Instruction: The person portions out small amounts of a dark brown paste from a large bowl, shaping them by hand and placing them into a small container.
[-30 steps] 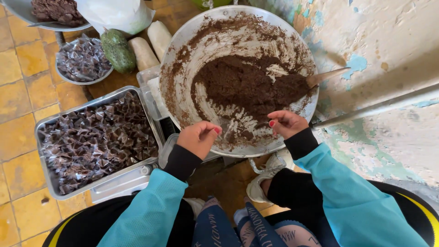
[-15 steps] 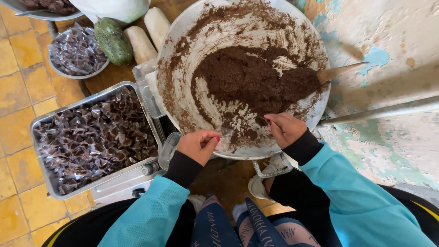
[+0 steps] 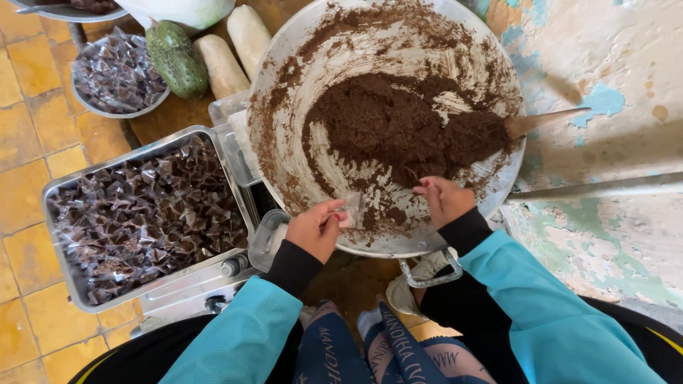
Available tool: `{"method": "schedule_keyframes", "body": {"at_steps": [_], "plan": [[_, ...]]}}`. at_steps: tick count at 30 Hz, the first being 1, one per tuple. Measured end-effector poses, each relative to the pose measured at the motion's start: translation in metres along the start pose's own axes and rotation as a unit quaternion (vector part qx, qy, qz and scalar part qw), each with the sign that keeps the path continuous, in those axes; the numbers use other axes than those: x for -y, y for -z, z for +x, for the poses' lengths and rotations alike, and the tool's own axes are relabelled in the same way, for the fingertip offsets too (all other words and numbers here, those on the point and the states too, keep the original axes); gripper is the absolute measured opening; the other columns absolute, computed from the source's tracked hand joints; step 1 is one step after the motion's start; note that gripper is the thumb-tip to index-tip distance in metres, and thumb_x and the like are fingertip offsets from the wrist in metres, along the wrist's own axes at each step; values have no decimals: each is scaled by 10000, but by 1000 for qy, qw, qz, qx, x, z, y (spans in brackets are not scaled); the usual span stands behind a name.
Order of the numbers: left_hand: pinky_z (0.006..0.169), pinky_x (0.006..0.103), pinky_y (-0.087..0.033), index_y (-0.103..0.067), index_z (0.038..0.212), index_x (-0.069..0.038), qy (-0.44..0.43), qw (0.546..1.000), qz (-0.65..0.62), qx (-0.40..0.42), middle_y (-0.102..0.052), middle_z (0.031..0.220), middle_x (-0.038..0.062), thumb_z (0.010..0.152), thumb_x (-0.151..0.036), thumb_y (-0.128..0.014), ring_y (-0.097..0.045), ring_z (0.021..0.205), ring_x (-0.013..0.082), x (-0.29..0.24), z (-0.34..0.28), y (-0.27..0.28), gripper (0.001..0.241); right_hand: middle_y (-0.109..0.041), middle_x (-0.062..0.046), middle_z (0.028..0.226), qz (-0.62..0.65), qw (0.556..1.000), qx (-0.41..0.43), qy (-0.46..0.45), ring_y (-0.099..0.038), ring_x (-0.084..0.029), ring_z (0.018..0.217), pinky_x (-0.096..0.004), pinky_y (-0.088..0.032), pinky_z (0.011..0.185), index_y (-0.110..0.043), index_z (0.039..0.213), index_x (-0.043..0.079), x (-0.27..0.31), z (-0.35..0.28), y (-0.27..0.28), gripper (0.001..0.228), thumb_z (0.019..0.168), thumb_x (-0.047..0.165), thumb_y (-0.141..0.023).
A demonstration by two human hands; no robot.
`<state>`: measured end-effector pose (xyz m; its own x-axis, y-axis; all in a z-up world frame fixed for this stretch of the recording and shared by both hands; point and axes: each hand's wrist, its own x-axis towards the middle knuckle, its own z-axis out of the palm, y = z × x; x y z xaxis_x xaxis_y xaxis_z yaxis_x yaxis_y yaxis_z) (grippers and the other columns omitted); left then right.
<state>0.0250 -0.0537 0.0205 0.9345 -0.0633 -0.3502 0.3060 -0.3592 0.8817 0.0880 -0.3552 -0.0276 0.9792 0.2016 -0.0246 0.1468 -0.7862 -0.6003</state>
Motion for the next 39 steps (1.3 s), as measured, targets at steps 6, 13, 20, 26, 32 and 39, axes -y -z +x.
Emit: {"method": "schedule_keyframes", "body": {"at_steps": [6,13,20,26,32,39], "plan": [[895,254,-597,-607,1341,71,3,988,-153,-16,-756,1241,168,996,-10,-519,-759,1117,209,19,13,1,365,-752,-236,1057,329,938,26,-103,-789,-281,1024,-325,-673,825,-630,1143,-128,20,7,25,332,1105,143,-441],[933,252,-581,-578,1378,47,20,977,-201,-71,-720,1288,141,1011,-30,-530,-706,1194,155,17,18,7,378,-712,-269,995,465,876,3,-125,-785,-393,940,-431,-679,823,-599,1074,-122,70,-7,90,275,1090,93,-428],[904,246,-583,-651,1357,-11,-57,985,-159,-17,-777,1218,102,1006,-16,-549,-732,1103,125,13,15,-2,366,-676,-228,982,548,830,-4,-104,-768,-441,892,-491,-681,780,-556,1076,-87,92,-17,80,233,1071,82,-395],[843,239,-577,-703,1322,-61,-106,989,-102,-5,-794,1194,52,985,14,-539,-721,987,95,-13,0,3,382,-675,-238,954,535,835,-13,-132,-778,-438,884,-484,-687,763,-535,997,-73,96,-16,77,248,1074,91,-365],[807,230,-578,-730,1293,-88,-88,994,-71,3,-809,1144,53,981,-3,-541,-716,924,79,-30,-9,5,375,-670,-249,928,530,823,-54,-198,-776,-442,859,-473,-692,726,-523,921,-53,92,-10,77,240,1047,78,-366],[853,208,-558,-666,1359,-12,-127,977,-165,55,-783,1230,82,1030,-6,-515,-713,1036,62,-6,2,2,362,-665,-196,891,544,806,-68,-225,-781,-406,848,-445,-697,724,-509,885,-10,85,-5,74,246,1053,89,-360]]}}
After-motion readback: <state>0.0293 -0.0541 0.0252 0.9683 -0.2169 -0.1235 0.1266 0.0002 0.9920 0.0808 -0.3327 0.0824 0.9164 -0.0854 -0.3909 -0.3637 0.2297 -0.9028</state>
